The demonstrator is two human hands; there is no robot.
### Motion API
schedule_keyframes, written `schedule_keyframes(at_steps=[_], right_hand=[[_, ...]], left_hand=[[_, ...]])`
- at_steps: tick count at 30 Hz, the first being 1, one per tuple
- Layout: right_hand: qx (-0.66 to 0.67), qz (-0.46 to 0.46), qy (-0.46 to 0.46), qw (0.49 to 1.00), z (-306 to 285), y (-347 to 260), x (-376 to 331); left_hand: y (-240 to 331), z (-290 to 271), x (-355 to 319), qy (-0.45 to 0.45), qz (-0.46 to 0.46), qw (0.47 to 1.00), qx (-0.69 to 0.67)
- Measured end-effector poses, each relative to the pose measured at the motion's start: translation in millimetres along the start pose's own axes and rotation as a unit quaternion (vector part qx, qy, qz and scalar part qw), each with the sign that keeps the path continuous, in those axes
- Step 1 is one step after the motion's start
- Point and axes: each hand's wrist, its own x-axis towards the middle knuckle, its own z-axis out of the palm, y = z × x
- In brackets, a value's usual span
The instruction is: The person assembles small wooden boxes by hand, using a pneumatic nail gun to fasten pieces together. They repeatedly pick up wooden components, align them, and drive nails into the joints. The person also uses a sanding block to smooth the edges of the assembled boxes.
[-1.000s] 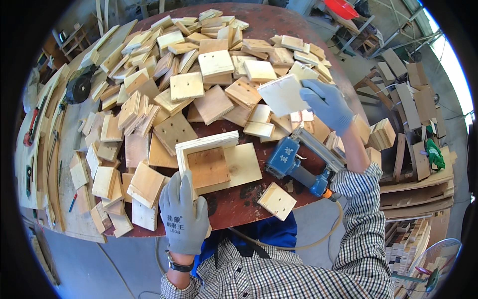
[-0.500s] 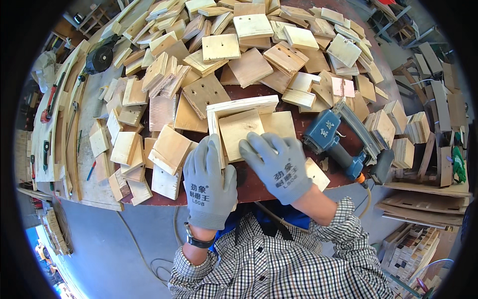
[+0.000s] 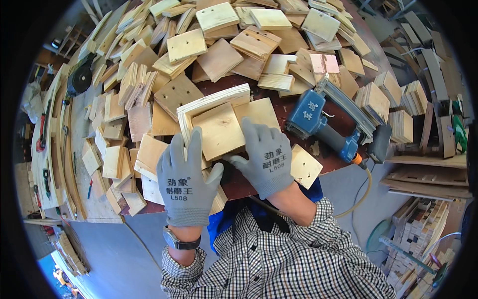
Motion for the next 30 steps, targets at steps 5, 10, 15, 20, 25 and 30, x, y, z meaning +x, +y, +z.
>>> schedule_keyframes(at_steps=[5, 10, 15, 20, 25, 30], right_hand=[[-0.011, -0.023, -0.002, 1.0, 5, 11, 3], [-0.016, -0.015, -0.018, 1.0, 1, 6, 9], [-0.007, -0.044, 0.014, 0.999, 1, 5, 11], [-0.044, -0.107, -0.01, 0.993, -9, 10, 17], [-0.056, -0.163, 0.089, 0.981, -23, 20, 13], [-0.029, -0.08, 0.108, 0.991, -107, 58, 48]], left_hand=[[5, -1, 20, -0.069, -0.039, 0.996, 0.05], [5, 7, 14, -0.028, -0.028, 0.999, 0.022], [2, 12, 10, -0.043, -0.049, 0.998, 0.01], [-5, 13, 11, -0.02, -0.011, 1.0, -0.009], [2, 12, 17, -0.008, -0.067, 0.993, -0.094], [5, 5, 17, -0.044, -0.047, 0.997, 0.032]])
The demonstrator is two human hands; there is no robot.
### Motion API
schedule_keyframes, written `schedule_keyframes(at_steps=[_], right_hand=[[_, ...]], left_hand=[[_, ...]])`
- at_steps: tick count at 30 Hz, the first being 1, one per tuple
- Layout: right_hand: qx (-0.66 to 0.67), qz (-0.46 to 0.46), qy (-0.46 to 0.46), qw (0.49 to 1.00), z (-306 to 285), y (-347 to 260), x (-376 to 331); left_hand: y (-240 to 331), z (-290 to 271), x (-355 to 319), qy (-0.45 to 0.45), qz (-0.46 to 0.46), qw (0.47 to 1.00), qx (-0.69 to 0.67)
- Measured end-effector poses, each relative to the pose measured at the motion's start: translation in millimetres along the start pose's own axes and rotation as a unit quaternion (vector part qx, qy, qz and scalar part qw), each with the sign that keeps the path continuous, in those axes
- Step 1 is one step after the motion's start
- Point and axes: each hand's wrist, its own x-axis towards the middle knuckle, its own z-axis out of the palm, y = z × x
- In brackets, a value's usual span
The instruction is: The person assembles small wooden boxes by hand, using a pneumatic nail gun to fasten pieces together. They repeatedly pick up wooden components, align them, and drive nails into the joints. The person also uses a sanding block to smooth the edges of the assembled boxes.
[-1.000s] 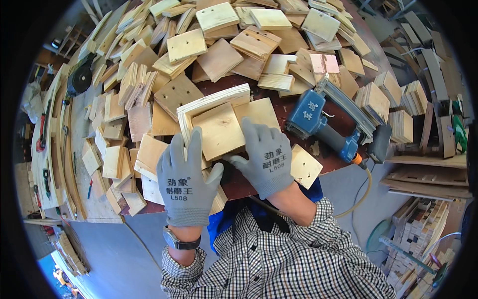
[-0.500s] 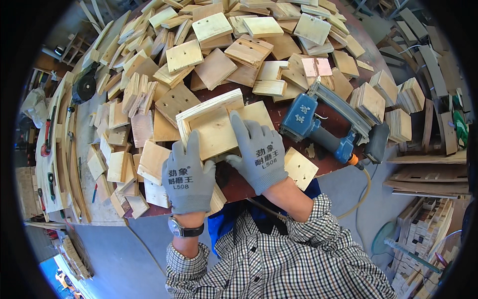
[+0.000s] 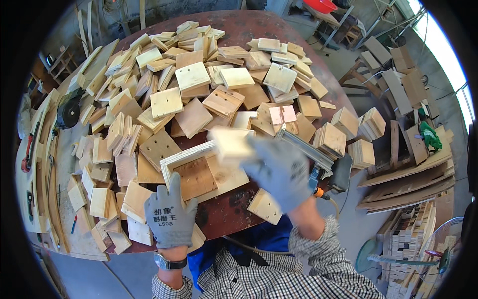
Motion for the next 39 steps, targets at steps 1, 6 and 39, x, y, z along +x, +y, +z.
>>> schedule_keyframes(at_steps=[1, 6, 39], right_hand=[[-0.084, 0.001, -0.012, 0.996, -9, 17, 14], [-0.185, 0.045, -0.151, 0.97, 14, 115, 79], [-0.054, -0.104, -0.16, 0.98, 57, -70, -26]], left_hand=[[0, 2, -1, 0.01, 0.005, 1.0, 0.009], [-1, 4, 1, 0.019, 0.027, 0.999, 0.012], [-10, 12, -1, -0.011, -0.033, 0.981, -0.19]])
